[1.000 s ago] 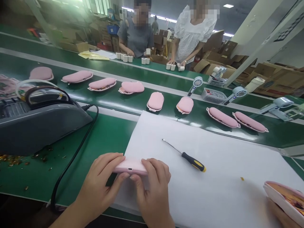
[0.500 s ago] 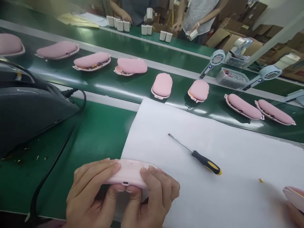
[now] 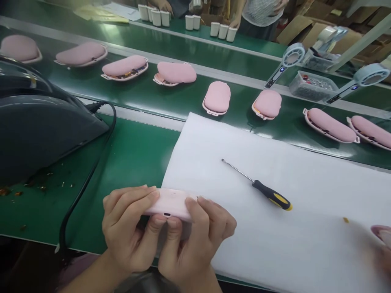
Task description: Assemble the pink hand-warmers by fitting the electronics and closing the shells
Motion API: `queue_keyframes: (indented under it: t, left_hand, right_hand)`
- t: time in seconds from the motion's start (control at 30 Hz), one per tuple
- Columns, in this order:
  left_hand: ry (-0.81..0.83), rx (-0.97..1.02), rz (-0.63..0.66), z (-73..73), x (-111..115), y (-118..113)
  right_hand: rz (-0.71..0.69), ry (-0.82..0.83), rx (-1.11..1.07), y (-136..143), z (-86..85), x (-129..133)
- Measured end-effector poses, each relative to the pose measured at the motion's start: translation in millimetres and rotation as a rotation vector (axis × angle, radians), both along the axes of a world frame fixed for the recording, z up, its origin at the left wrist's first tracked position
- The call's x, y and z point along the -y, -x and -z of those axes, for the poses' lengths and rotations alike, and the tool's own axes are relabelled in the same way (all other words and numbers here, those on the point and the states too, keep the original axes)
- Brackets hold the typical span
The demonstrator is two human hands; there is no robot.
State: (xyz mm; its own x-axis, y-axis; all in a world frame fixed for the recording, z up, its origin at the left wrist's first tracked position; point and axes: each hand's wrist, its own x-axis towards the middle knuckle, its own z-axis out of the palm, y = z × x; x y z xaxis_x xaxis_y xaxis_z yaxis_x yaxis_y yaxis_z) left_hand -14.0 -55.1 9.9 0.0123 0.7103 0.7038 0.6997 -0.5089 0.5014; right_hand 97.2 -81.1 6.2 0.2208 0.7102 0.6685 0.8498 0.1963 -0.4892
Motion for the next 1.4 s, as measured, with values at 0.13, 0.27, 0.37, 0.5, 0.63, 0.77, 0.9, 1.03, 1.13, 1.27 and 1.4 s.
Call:
queue_keyframes:
  t: [0.13,0.27,0.37,0.5,0.63,0.77,0.9,1.03,1.13,1.27,1.4]
  left_hand:
    - [-0.005,-0.013,0.020,-1.1,-0.1,1.3]
    - [0.020,-0.037,0.031,-3.5,-0.7,1.3]
    - [0.034,-0.046,0.040,-6.0,-2.0,1.0]
    - [0.049,-0.044,0.064,-8.4,-1.1,2.7]
    - [0.100,-0.064,0.104,-9.8,2.4,6.8]
    - [0.103,-0.082,0.107,-10.1,3.7,8.8]
    - [0.101,-0.078,0.103,-9.8,3.3,8.5]
    - [0.103,-0.079,0.112,-9.7,3.3,9.1]
    - [0.104,-0.082,0.121,-9.4,3.4,10.3]
    - [0.087,-0.100,0.111,-8.4,3.2,10.9]
    - [0.063,-0.093,0.085,-7.5,1.9,8.8]
  right_hand:
    - [-0.044,0.012,0.033,-6.7,-1.2,0.3]
    - [-0.124,0.079,0.052,-14.4,-5.9,0.7]
    - [-0.120,0.098,0.045,-15.2,-8.8,0.8]
    - [-0.108,0.129,0.012,-13.9,-9.9,2.2]
    - [-0.122,0.175,-0.009,-14.5,-12.1,4.9]
    - [-0.121,0.196,-0.018,-15.4,-16.3,6.6]
    - [-0.115,0.224,-0.034,-14.6,-18.7,6.5]
    - [-0.100,0.237,-0.042,-13.1,-19.4,6.4]
    - [-0.089,0.235,-0.037,-13.3,-19.1,7.1]
    - [-0.111,0.242,-0.011,-16.9,-17.8,8.0]
    - [-0.147,0.226,0.019,-20.4,-15.8,6.9]
